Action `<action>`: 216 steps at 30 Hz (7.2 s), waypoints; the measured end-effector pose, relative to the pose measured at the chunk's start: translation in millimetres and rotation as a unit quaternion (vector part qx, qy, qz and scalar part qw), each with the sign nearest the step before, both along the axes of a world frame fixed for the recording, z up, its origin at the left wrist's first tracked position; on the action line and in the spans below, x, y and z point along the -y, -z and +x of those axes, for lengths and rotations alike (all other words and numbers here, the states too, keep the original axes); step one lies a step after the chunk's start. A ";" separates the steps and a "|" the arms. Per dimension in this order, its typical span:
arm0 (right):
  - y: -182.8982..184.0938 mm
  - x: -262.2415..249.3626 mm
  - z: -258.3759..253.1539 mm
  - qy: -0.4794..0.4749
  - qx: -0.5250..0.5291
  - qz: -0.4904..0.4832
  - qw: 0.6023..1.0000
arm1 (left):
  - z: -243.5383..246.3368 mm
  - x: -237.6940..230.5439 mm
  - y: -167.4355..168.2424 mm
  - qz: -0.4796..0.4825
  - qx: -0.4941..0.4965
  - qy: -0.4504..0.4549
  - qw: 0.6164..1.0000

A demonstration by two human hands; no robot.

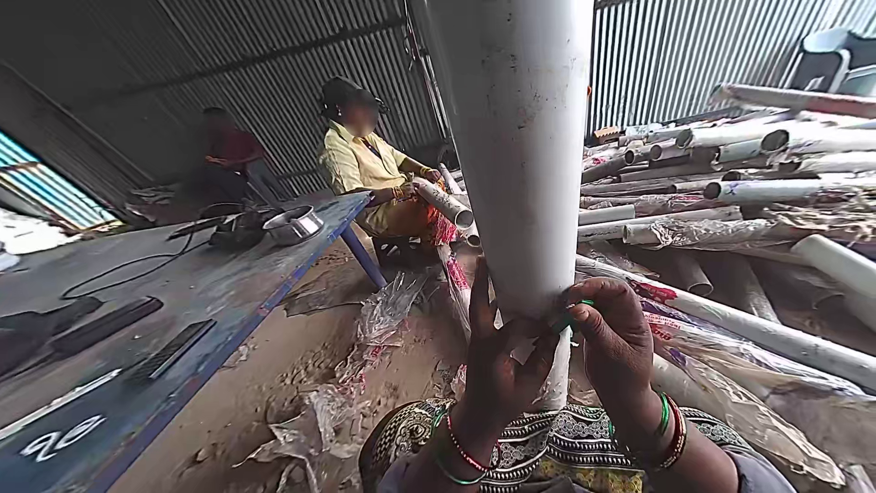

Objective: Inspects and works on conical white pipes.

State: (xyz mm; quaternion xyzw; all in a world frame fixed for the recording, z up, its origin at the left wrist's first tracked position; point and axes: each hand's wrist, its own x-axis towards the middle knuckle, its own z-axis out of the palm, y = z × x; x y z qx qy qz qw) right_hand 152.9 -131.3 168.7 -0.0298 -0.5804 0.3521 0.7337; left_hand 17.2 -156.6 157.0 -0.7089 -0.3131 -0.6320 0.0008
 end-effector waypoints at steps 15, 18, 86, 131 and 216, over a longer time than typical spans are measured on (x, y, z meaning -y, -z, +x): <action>-4.3 1.2 9.7 0.053 0.107 0.007 0.993 | -3.8 11.2 -12.3 -0.033 0.069 0.067 0.995; -1.9 -3.7 14.0 0.099 0.148 0.055 0.982 | -11.4 14.1 -21.4 -0.041 0.079 0.067 0.994; 38.9 -65.8 5.4 0.435 0.545 0.136 0.704 | -64.6 -134.7 21.0 -0.217 0.255 0.360 0.871; 55.0 -58.9 8.4 0.352 0.636 0.302 0.617 | -85.1 -121.4 29.5 -0.193 0.277 0.349 0.874; 110.3 -61.9 -17.5 0.314 0.599 0.218 0.704 | -97.9 -113.7 49.2 -0.129 0.257 0.182 0.940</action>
